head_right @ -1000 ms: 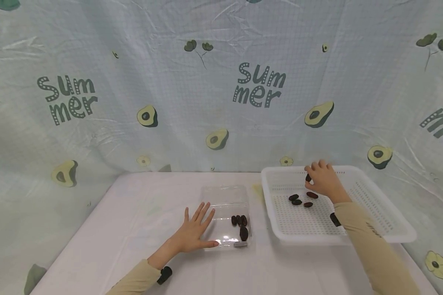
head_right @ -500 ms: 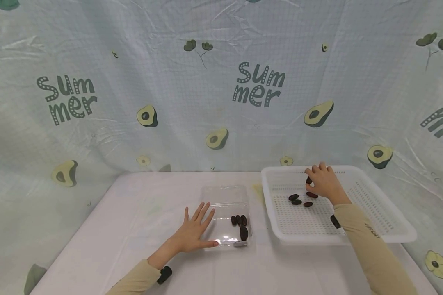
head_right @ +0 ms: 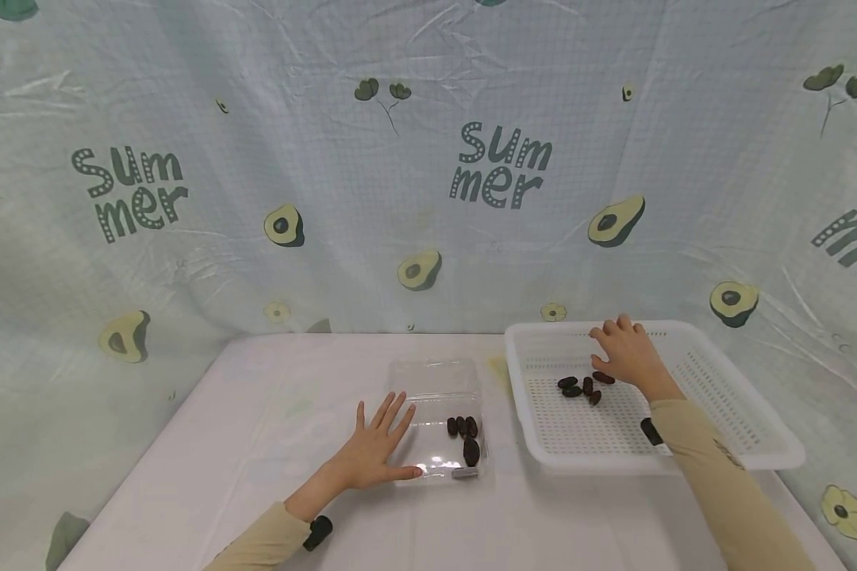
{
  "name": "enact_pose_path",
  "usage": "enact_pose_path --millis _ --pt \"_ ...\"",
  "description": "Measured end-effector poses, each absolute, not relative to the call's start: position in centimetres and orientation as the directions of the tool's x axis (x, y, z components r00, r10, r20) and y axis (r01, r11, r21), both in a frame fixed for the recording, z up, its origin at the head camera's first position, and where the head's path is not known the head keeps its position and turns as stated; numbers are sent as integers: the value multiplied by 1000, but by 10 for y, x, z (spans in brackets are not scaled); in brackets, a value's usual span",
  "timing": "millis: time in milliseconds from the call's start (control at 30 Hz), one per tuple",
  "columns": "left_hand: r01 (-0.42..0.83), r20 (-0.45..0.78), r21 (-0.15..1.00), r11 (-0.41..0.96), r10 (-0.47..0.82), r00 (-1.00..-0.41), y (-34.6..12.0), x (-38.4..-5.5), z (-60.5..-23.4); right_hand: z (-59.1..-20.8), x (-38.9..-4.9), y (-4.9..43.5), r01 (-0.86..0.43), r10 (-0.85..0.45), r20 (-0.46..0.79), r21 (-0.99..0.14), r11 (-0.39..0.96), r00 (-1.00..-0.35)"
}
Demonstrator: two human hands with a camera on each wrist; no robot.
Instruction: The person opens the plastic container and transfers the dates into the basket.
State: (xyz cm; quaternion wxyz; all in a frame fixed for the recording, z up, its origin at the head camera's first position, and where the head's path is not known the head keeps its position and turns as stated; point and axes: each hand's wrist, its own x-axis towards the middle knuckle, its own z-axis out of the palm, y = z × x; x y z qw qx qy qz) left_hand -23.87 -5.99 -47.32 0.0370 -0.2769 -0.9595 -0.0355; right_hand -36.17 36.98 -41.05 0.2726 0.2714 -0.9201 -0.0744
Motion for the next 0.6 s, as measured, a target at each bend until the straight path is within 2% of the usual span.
enact_pose_path --millis 233,333,600 --pt "527 90 36 849 523 -848 -59 -240 -473 -395 -350 355 -496 -516 422 166 852 -745" --pt "522 87 44 852 517 -851 -57 -241 -471 -385 -345 345 -534 -546 444 165 829 -711" --pt "507 68 53 860 503 -861 -52 -243 -469 -361 -326 312 -631 -613 546 186 753 -571"
